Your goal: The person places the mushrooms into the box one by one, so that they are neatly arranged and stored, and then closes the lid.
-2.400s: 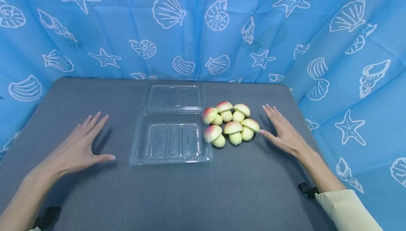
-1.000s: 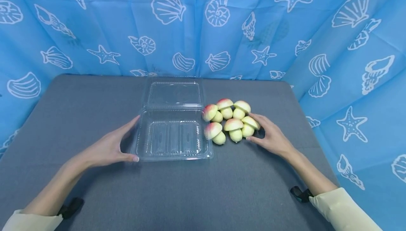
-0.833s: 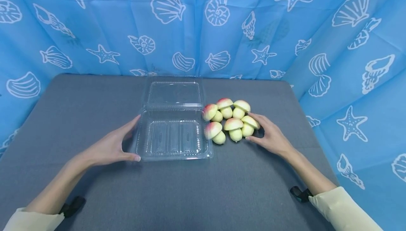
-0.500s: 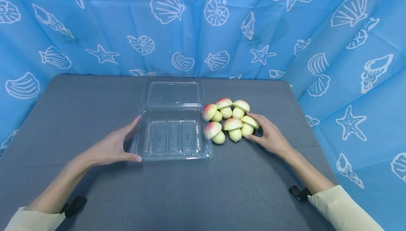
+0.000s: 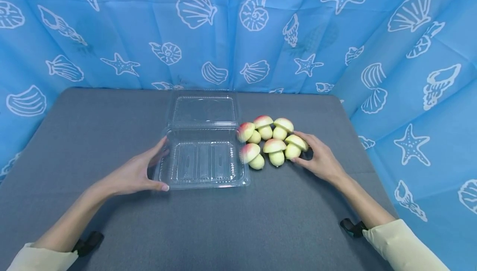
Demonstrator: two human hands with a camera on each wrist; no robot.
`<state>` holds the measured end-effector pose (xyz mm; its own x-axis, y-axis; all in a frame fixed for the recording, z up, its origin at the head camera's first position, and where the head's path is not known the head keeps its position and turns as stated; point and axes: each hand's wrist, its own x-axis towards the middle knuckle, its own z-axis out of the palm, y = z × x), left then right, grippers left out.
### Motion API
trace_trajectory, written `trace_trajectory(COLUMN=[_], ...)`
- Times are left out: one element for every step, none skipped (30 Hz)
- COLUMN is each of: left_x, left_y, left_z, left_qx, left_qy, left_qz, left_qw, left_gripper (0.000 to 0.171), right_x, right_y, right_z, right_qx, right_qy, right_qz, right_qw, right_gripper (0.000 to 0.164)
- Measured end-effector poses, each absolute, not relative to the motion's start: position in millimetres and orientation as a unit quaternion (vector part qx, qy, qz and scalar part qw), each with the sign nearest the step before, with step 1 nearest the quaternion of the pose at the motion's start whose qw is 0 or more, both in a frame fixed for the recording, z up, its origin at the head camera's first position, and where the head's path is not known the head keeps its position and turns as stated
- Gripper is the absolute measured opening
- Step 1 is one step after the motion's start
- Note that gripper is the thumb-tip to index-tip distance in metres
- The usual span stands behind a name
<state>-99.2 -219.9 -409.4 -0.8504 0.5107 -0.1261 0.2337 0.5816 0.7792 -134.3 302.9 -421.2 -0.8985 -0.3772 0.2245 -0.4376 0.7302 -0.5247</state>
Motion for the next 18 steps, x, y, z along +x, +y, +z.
trace_trajectory(left_x=[-99.0,-98.9,-98.8,-98.6,-98.5,-98.4,-98.4,-98.3,-98.3,-98.3,-98.3,-98.3,-98.2,-98.2,-98.2,-98.2,-98.1,-98.0], left_y=[-219.7,-219.6,-219.6,-219.7,-219.8,-220.1,-220.3,-220.4,-220.5,-220.6,-220.5,-220.5,-220.4,-220.3,-220.3,-220.2,-220.2,-220.2], left_z=[-409.2,-409.2,-409.1,-409.1,-409.2,-409.2,-409.2,-409.2,-409.0,-408.9,-408.7,-408.4,-408.2,-408.1,-408.1,-408.1,-408.2,-408.2], left_qx=[0.212,0.211,0.211,0.21,0.21,0.21,0.21,0.21,0.21,0.21,0.21,0.21,0.21,0.211,0.211,0.211,0.211,0.211], left_qy=[0.872,0.872,0.871,0.871,0.871,0.87,0.87,0.869,0.869,0.869,0.868,0.868,0.868,0.868,0.868,0.869,0.869,0.869], left_qz=[0.405,0.407,0.407,0.408,0.408,0.409,0.409,0.41,0.41,0.411,0.411,0.411,0.411,0.411,0.41,0.41,0.409,0.409], left_qw=[0.173,0.174,0.174,0.175,0.175,0.176,0.177,0.178,0.179,0.18,0.181,0.181,0.182,0.182,0.182,0.181,0.181,0.181], left_gripper=[0.134,0.134,0.134,0.134,0.133,0.133,0.133,0.133,0.133,0.133,0.132,0.132,0.132,0.131,0.131,0.131,0.131,0.131], right_x=[-134.2,-134.2,-134.1,-134.1,-134.1,-134.1,-134.3,-134.5,-134.8,-135.1,-135.4,-136.0,-136.5,-136.8,-137.2,-137.5,-137.8,-138.3], right_y=[303.5,304.0,304.4,304.8,305.1,305.2,305.4,305.6,305.9,306.3,306.8,307.5,308.2,308.7,309.2,309.6,309.7,309.6], right_z=[-420.9,-420.5,-419.9,-418.8,-418.0,-416.6,-415.4,-414.3,-413.3,-412.3,-411.4,-410.6,-409.9,-408.9,-407.9,-406.9,-405.8,-404.8], right_qx=[0.22,0.22,0.22,0.222,0.224,0.224,0.224,0.224,0.224,0.224,0.224,0.225,0.229,0.233,0.237,0.242,0.246,0.25], right_qy=[-0.928,-0.928,-0.927,-0.926,-0.925,-0.925,-0.924,-0.923,-0.922,-0.922,-0.922,-0.921,-0.919,-0.917,-0.915,-0.913,-0.911,-0.909], right_qz=[0.295,0.297,0.297,0.3,0.301,0.302,0.304,0.307,0.309,0.311,0.311,0.313,0.314,0.316,0.317,0.32,0.322,0.325], right_qw=[0.054,0.056,0.059,0.06,0.061,0.061,0.061,0.061,0.06,0.06,0.061,0.062,0.065,0.068,0.072,0.075,0.077,0.08], right_gripper=[0.077,0.077,0.076,0.076,0.076,0.076,0.076,0.076,0.076,0.076,0.076,0.077,0.077,0.078,0.078,0.079,0.08,0.081])
